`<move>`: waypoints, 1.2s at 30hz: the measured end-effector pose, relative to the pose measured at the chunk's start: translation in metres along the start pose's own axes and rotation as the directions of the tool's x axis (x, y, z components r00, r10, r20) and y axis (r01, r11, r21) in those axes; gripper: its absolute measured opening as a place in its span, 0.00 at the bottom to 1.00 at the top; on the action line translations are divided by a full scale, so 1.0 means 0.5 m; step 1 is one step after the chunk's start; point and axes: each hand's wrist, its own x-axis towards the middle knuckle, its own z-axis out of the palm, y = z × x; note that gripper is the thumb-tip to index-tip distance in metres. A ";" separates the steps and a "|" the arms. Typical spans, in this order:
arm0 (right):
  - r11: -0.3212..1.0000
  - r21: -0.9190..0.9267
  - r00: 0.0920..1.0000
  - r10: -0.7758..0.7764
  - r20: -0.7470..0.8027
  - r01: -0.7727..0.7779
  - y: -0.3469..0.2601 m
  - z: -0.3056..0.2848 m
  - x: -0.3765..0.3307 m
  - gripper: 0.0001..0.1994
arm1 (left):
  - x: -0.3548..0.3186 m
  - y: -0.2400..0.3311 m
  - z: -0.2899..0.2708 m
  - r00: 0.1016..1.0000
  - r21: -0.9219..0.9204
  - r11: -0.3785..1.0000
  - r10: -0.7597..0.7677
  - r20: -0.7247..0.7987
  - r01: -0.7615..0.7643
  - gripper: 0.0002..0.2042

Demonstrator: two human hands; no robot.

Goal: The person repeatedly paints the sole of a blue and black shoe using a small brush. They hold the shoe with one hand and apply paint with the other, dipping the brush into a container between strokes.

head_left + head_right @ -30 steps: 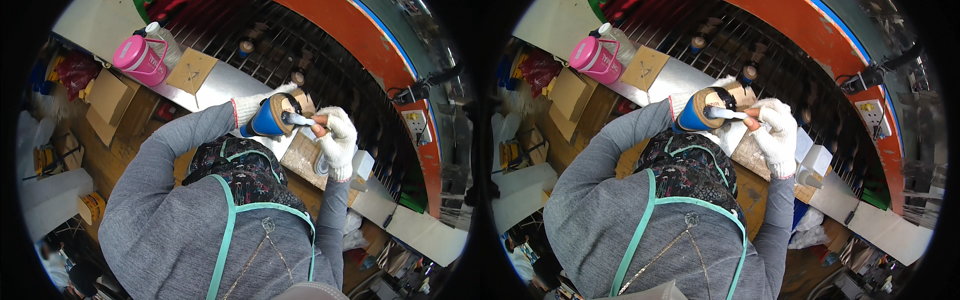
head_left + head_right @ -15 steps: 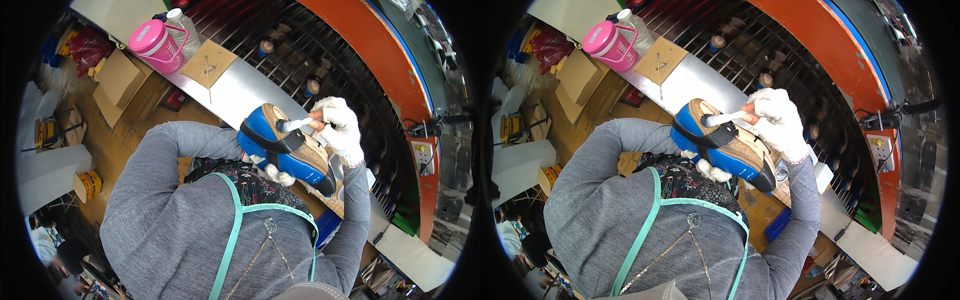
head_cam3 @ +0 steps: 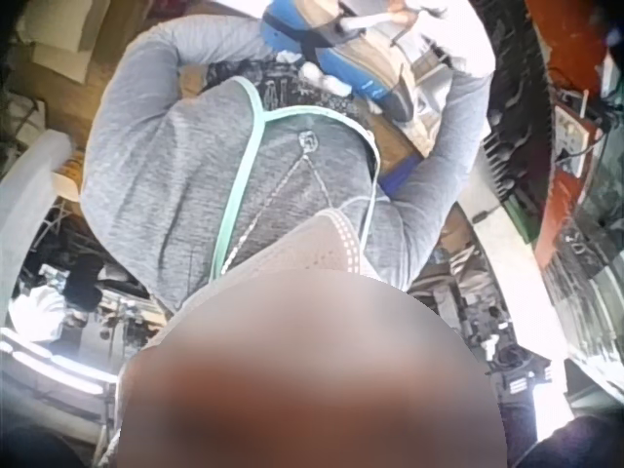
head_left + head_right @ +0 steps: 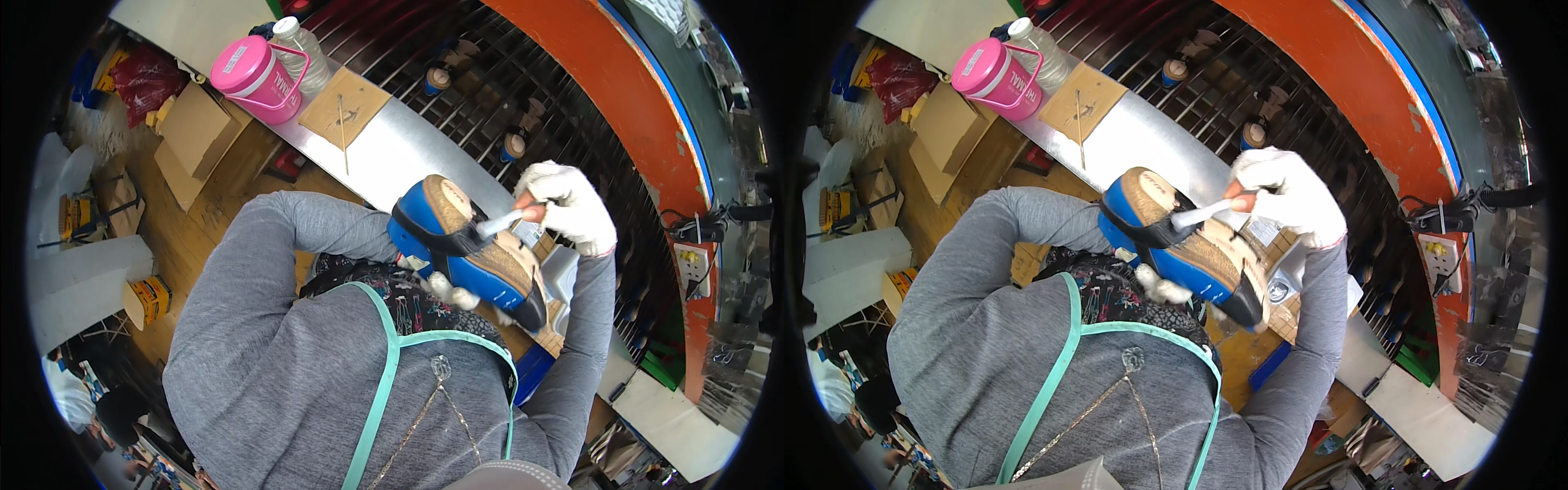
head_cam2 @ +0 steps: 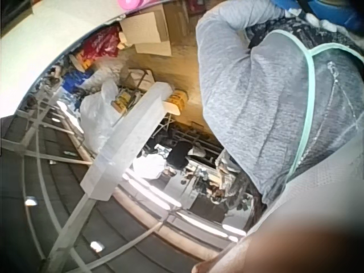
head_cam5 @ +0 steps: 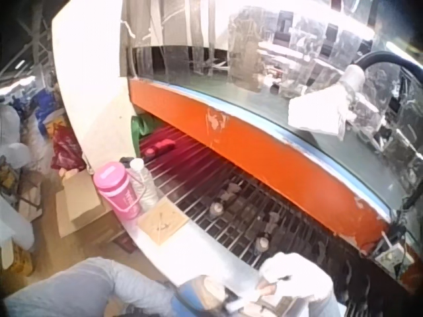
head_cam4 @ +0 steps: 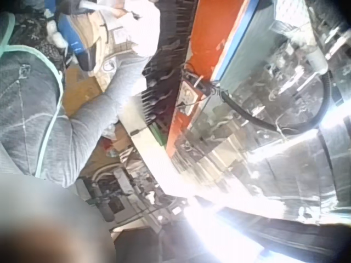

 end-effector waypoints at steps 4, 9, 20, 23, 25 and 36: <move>0.962 -0.232 0.930 0.051 -0.363 -0.143 -0.045 0.011 -0.047 0.09 | 0.018 0.073 -0.006 0.998 0.035 0.997 0.067 0.008 -0.068 0.38; 0.806 -0.530 0.786 -0.140 -0.602 -0.262 -0.073 0.171 -0.081 0.07 | -0.021 0.176 0.035 0.946 0.382 0.897 0.295 -0.136 -0.225 0.37; 0.625 -0.545 0.431 -0.342 -0.835 -0.559 0.047 0.105 0.027 0.07 | -0.044 0.200 0.089 0.837 0.814 0.570 0.495 -0.232 -0.111 0.44; 0.492 -0.622 0.487 -0.388 -0.783 -0.609 0.058 0.105 0.059 0.07 | -0.071 0.231 0.073 0.851 0.806 0.585 0.467 -0.239 -0.094 0.44; 0.534 -0.638 0.526 -0.370 -0.766 -0.555 0.064 0.125 0.075 0.06 | -0.097 0.257 0.055 0.837 0.813 0.570 0.498 -0.227 -0.119 0.42; 0.914 0.265 0.405 0.378 -0.833 -0.307 0.162 0.172 0.093 0.09 | -0.167 0.491 0.022 0.259 0.591 0.593 0.791 -0.554 -0.547 0.27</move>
